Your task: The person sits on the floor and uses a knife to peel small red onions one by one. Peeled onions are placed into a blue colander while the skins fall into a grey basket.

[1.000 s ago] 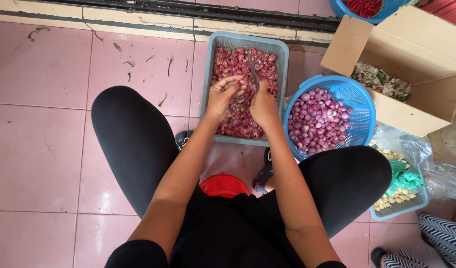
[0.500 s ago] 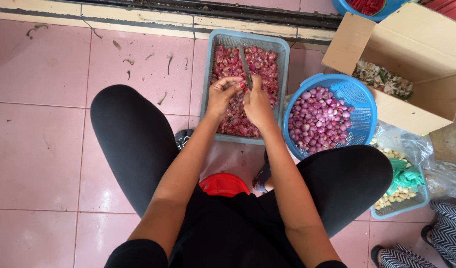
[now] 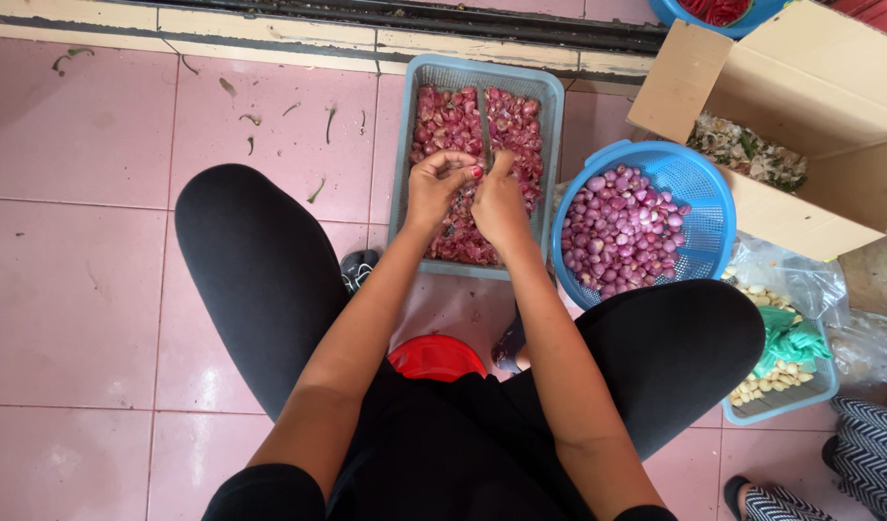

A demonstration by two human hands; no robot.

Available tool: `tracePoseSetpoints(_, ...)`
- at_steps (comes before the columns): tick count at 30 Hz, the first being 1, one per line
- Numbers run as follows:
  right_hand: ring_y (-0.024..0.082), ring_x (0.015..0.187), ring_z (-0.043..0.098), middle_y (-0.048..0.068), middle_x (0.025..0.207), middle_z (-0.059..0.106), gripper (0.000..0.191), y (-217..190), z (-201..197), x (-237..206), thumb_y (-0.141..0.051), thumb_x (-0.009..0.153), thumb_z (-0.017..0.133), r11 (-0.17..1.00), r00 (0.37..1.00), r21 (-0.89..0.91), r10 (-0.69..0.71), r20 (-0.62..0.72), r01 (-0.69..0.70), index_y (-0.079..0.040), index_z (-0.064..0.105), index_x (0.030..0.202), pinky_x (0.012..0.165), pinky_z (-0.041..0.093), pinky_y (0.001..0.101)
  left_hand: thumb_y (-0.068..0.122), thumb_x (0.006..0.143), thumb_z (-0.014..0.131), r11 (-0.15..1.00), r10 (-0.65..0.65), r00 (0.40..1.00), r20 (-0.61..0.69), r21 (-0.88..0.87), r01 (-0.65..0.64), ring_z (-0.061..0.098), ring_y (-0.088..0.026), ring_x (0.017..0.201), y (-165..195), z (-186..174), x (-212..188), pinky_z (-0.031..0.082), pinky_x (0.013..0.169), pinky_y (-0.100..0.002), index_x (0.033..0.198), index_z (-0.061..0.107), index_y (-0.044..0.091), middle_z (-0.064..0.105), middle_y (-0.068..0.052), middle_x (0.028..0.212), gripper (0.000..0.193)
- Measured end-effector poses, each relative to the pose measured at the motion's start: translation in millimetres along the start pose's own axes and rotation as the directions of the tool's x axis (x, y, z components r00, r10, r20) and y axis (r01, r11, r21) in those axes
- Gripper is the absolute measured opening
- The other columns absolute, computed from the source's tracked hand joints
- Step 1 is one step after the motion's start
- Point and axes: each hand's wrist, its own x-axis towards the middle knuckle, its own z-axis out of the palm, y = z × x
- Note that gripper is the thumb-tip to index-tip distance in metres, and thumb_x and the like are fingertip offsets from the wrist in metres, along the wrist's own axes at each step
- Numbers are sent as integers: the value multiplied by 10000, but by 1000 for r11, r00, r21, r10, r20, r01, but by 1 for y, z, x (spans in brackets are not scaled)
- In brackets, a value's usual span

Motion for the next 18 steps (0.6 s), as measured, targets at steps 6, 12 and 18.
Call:
tracePoseSetpoints(6, 507, 728, 678, 322, 775, 655, 364, 13, 13, 3, 22, 895, 547, 1000, 998, 4, -3, -65, 4, 58, 297, 1157, 616, 520, 573, -48, 936, 709, 988, -128, 992, 19, 90, 126, 693, -109, 777, 6, -6, 5, 577, 701, -232, 1085, 758, -53, 777, -100, 933, 156)
tracePoseSetpoints(12, 503, 696, 668, 322, 737, 649, 377, 14, 15, 2, -1, 922, 548, 992, 995, -82, 95, -4, -95, 79, 295, 1190, 611, 509, 574, -10, 929, 724, 967, -162, 983, 88, 213, 140, 728, -100, 821, 19, -6, 4, 608, 739, -214, 1114, 765, -38, 793, -97, 983, 191)
tracePoseSetpoints(18, 471, 709, 690, 287, 762, 662, 286, 7, 9, 0, -26, 985, 544, 998, 999, -52, 31, 25, -29, 46, 327, 1157, 617, 526, 543, 3, 910, 742, 966, -151, 985, 88, 226, 128, 731, -124, 785, 22, -7, 7, 611, 717, -250, 1128, 766, -34, 792, -118, 942, 223)
